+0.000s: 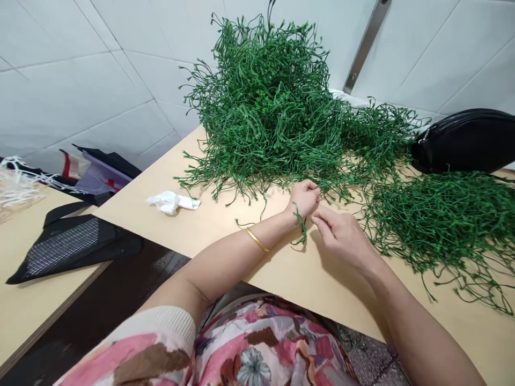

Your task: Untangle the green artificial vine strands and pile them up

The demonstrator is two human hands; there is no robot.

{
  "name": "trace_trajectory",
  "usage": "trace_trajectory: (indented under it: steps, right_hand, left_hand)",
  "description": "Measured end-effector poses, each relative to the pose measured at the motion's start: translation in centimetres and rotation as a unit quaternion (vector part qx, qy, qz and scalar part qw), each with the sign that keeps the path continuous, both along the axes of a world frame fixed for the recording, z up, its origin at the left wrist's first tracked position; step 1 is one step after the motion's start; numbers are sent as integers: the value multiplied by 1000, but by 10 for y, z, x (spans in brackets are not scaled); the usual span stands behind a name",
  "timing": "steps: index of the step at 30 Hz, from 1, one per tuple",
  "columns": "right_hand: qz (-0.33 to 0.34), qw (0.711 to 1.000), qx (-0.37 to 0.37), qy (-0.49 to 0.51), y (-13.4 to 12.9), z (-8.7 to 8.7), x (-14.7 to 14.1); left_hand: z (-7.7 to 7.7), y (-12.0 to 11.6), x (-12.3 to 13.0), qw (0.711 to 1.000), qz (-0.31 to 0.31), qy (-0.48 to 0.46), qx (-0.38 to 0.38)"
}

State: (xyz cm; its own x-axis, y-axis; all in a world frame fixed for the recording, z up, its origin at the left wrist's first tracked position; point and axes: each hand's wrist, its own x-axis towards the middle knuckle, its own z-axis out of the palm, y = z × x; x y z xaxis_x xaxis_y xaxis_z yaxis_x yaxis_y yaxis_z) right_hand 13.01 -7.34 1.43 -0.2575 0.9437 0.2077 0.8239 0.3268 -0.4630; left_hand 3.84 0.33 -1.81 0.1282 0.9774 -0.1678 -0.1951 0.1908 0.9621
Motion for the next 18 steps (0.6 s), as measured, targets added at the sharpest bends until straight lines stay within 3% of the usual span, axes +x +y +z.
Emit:
trace_trajectory:
  steps: [3,5,6,8,11,13,14,16,18]
  right_hand:
    - [-45,997,65,3,-13,26,11]
    - [-149,980,130,-36,-14,39,37]
    - [-222,958,170,-71,-14,41,54]
    - [-295,924,179,-163,-11,40,91]
    - [-340,881,178,-275,-9,29,127]
    - [-329,886,198,-260,-8,21,127]
    - [-296,905,211,-222,-6,18,119]
    - [-176,953,221,-109,-3,13,94]
    - [-51,979,198,-13,3,8,64]
  left_hand:
    - [1,0,-3,999,-39,4,15]
    - [5,-2,-8,998,-64,-14,5]
    - [7,-4,-11,997,-72,-25,-6]
    - [12,-6,-15,995,-82,-49,-27]
    - [16,-6,-17,992,-93,-69,-50]
    - [17,-6,-18,990,-100,-73,-65]
    - [17,-5,-18,989,-102,-76,-72]
    - [17,-5,-19,988,-102,-85,-81]
    - [17,-5,-21,987,-101,-93,-87]
